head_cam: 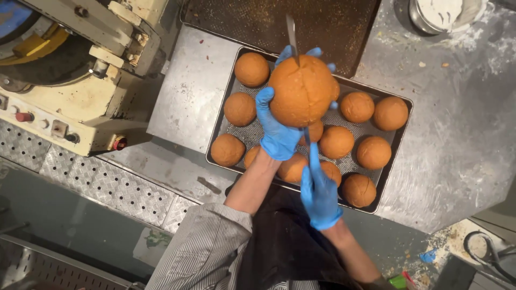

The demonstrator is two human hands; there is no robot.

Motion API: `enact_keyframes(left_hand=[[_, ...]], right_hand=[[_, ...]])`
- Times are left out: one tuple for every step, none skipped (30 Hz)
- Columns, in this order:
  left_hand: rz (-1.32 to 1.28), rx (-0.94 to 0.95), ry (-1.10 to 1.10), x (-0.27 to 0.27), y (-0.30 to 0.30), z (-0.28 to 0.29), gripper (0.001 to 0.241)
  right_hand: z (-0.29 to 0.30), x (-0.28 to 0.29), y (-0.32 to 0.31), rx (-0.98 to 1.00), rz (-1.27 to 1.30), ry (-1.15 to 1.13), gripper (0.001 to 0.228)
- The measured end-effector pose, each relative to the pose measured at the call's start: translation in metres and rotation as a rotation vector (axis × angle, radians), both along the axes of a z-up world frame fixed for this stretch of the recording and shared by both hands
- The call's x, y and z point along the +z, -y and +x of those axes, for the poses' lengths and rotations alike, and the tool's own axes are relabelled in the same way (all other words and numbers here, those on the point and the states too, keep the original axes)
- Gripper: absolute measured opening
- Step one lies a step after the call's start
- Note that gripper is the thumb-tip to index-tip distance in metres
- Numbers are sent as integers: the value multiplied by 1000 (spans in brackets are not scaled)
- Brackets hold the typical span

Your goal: Cutting slits into the top of baked buns arranged on a tray using a long knife.

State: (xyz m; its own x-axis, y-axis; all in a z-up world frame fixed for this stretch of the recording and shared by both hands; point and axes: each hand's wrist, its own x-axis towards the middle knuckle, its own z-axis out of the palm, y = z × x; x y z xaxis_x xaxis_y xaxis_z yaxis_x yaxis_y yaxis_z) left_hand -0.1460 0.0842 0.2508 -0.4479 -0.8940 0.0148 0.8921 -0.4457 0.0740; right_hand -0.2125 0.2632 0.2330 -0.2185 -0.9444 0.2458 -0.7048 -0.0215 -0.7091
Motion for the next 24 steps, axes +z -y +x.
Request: enact_keyframes(left_hand=[[4, 1, 1, -14, -1, -2, 81], [66, -31, -7, -28, -6, -4, 80], [128, -62, -16, -42, -11, -5, 80], [121, -59, -16, -38, -9, -4, 80], [124, -51, -6, -33, -7, -2, 80], [126, -44, 5, -28, -3, 0, 80], [118, -40, 4, -15, 0, 1, 80], [67, -1, 25, -2, -1, 2, 80], [15, 38, 47, 10, -2, 2, 80], [14, 39, 46, -4, 0, -1, 80], [46, 11, 50, -18, 1, -4, 80], [91, -22, 57, -33, -3, -6, 81], [102, -26, 60, -37, -9, -5, 81], [134, -68, 46, -40, -8, -5, 81], [166, -110, 33, -42, -7, -5, 81], [163, -109, 32, -42, -2, -5, 81], [143, -95, 20, -43, 3, -4, 81], [134, -83, 10, -45, 3, -4, 80], [140, -82, 10, -33, 7, 1, 80], [64, -43, -3, -20, 14, 4, 77], [-12, -2, -16, -7, 20, 8, 74], [-16, 3, -16, -8, 31, 14, 74], [-87, 41, -20, -9, 42, 20, 70], [-154, 78, -22, -10, 51, 27, 67]], right_hand=[[0, 6, 10, 1, 4, 1, 59], [0, 12, 16, -18, 29, 12, 58], [1, 18, 23, -37, 55, 23, 58], [1, 16, 19, -34, 48, 23, 58], [2, 14, 15, -26, 34, 18, 57], [2, 12, 12, -18, 19, 13, 57], [2, 7, 9, -14, 11, 12, 57], [1, 3, 2, 7, -16, -9, 57], [0, -1, -5, 29, -43, -29, 57], [0, 8, 6, 29, -44, -30, 57], [-2, 16, 18, 14, 12, 4, 59], [-1, 25, 23, -5, 79, 41, 60], [0, 27, 20, -8, 90, 44, 60], [0, 29, 24, -19, 118, 36, 60], [0, 31, 29, -30, 146, 29, 61], [-1, 27, 24, -29, 143, 28, 61], [-1, 22, 20, -18, 127, 27, 61], [-1, 18, 12, -8, 120, 28, 61], [-4, 13, -2, -8, 127, 28, 61], [-7, 7, -14, 11, 169, 72, 62], [-11, 3, -26, 30, 211, 115, 63], [-19, -6, -38, 36, 208, 114, 63], [-27, -15, -50, 64, 259, 114, 64], [-34, -23, -63, 92, 314, 116, 65]])
